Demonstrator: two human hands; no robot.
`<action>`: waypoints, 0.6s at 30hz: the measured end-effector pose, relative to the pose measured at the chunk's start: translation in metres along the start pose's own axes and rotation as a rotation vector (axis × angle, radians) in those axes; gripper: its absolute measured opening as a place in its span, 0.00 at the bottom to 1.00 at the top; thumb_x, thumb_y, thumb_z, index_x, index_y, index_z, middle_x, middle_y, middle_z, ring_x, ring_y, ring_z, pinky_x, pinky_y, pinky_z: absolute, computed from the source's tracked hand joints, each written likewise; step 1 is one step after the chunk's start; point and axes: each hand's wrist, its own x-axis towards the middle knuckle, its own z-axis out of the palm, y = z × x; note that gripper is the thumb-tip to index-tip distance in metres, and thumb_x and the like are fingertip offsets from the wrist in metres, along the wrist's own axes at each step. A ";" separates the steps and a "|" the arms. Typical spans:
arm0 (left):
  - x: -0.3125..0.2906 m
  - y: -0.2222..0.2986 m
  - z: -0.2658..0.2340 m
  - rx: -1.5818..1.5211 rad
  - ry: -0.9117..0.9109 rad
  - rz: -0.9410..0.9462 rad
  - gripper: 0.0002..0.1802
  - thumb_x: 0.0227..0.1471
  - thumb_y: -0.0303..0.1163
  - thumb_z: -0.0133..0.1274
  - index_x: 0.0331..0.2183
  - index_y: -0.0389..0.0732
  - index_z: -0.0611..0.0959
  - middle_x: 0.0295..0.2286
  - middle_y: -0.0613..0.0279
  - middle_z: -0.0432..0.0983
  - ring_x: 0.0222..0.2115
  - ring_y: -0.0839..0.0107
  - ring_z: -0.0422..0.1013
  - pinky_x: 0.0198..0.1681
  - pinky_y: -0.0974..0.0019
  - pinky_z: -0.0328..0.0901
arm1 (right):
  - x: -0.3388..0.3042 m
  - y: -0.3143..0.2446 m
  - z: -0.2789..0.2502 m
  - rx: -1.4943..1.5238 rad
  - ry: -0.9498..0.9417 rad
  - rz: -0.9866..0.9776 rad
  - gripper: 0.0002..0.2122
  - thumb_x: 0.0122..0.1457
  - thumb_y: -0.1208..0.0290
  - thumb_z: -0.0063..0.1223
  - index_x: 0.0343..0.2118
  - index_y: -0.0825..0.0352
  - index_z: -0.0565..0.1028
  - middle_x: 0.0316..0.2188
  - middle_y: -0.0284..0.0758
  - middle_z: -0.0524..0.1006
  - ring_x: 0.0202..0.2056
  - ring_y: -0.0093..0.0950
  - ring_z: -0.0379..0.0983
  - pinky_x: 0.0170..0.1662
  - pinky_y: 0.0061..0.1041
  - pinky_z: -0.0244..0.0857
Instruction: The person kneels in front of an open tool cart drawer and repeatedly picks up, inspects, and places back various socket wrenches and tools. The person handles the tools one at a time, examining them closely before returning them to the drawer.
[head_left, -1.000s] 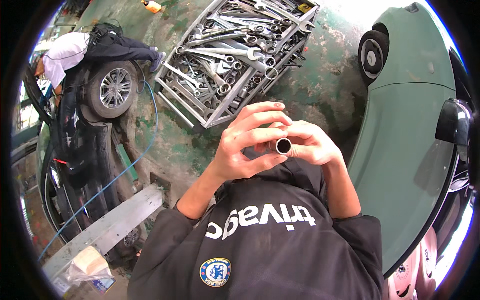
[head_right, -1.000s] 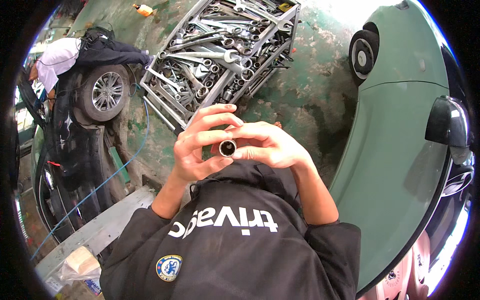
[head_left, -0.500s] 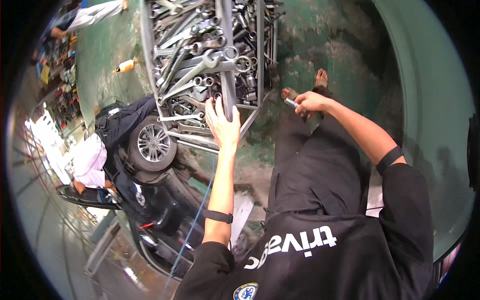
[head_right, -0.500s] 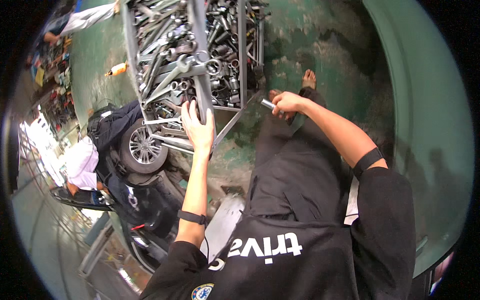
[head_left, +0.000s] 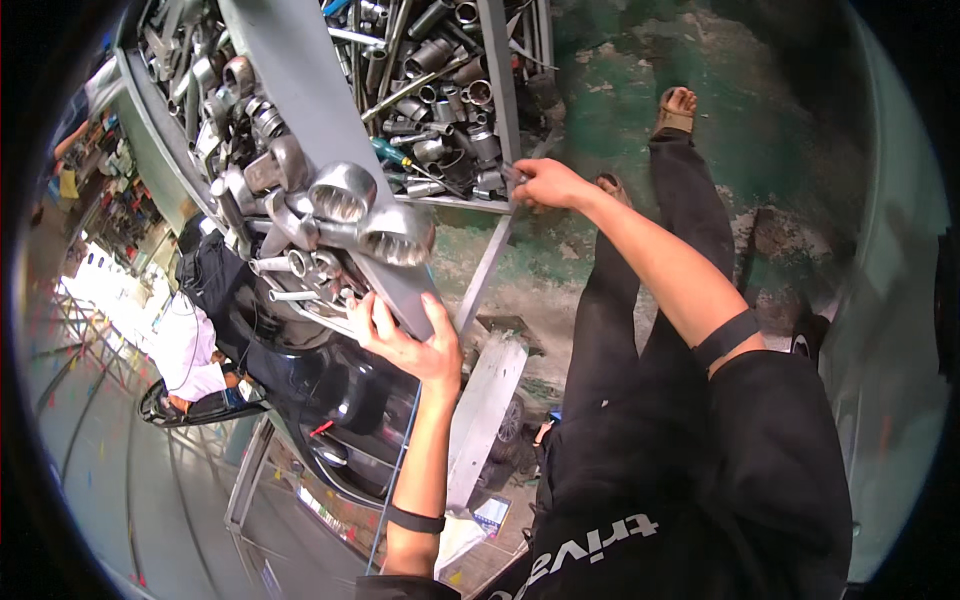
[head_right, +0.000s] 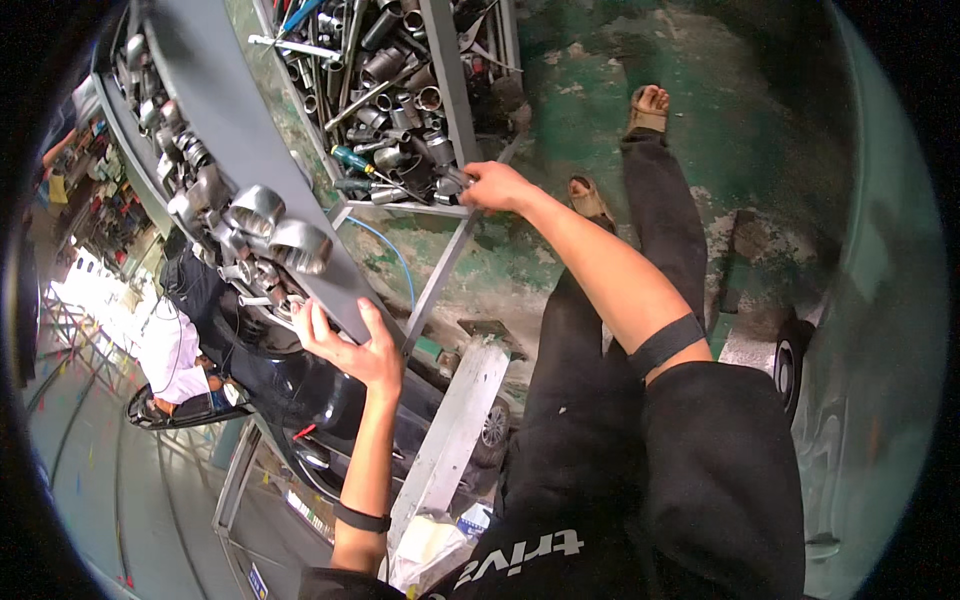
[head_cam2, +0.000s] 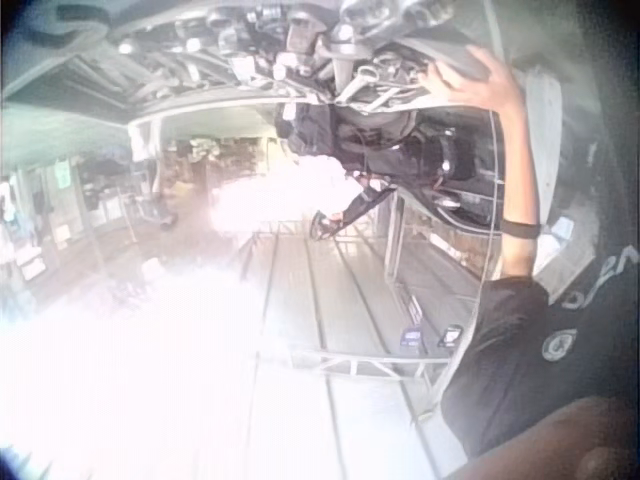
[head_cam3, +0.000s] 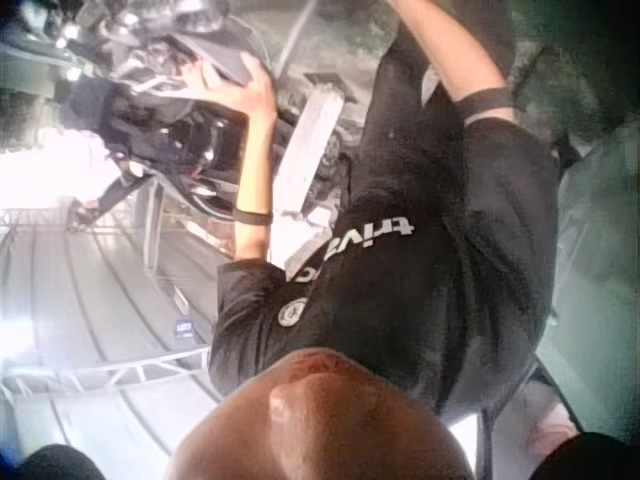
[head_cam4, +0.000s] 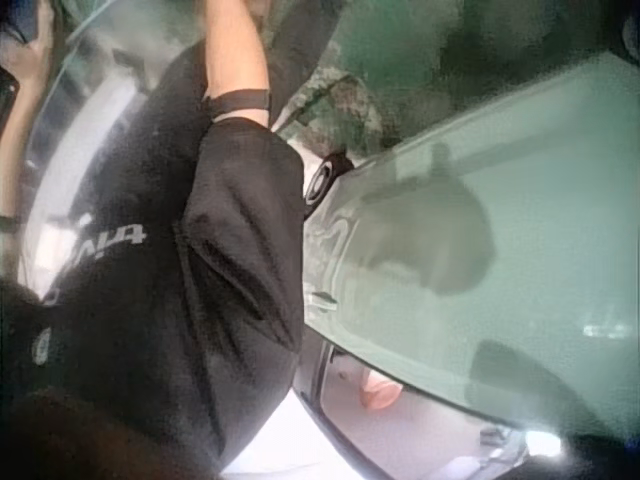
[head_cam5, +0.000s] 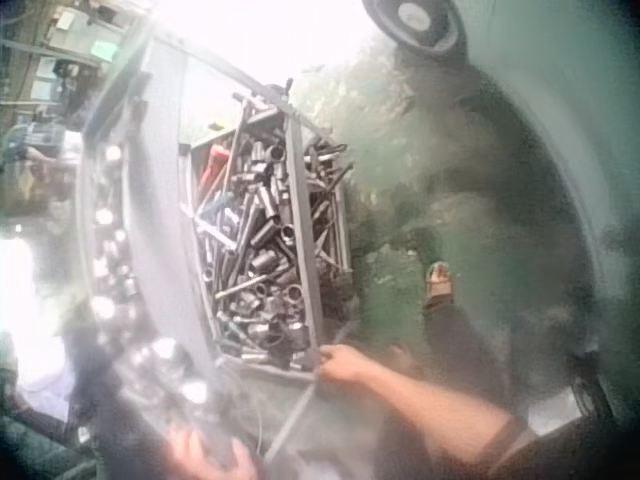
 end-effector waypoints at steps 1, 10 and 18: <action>0.000 0.000 -0.001 0.005 -0.007 0.004 0.30 0.49 0.31 0.60 0.52 0.33 0.68 0.51 0.43 0.60 0.56 0.44 0.56 0.60 0.40 0.50 | 0.009 -0.007 0.008 0.106 0.011 -0.031 0.21 0.54 0.75 0.59 0.53 0.66 0.71 0.28 0.30 0.75 0.26 0.21 0.71 0.30 0.24 0.70; -0.018 -0.015 0.001 -0.017 -0.023 -0.044 0.36 0.49 0.41 0.60 0.54 0.35 0.63 0.53 0.43 0.57 0.59 0.38 0.52 0.60 0.34 0.49 | 0.086 -0.059 0.034 0.404 0.190 -0.379 0.31 0.51 0.88 0.49 0.62 0.68 0.63 0.53 0.41 0.74 0.46 0.28 0.76 0.46 0.25 0.71; -0.054 -0.030 -0.003 -0.172 -0.084 -0.249 0.31 0.54 0.18 0.53 0.57 0.30 0.61 0.49 0.44 0.64 0.44 0.56 0.69 0.47 0.55 0.68 | 0.076 -0.050 0.057 -0.585 0.587 -0.547 0.28 0.43 0.85 0.52 0.52 0.72 0.68 0.58 0.46 0.63 0.44 0.45 0.74 0.47 0.38 0.71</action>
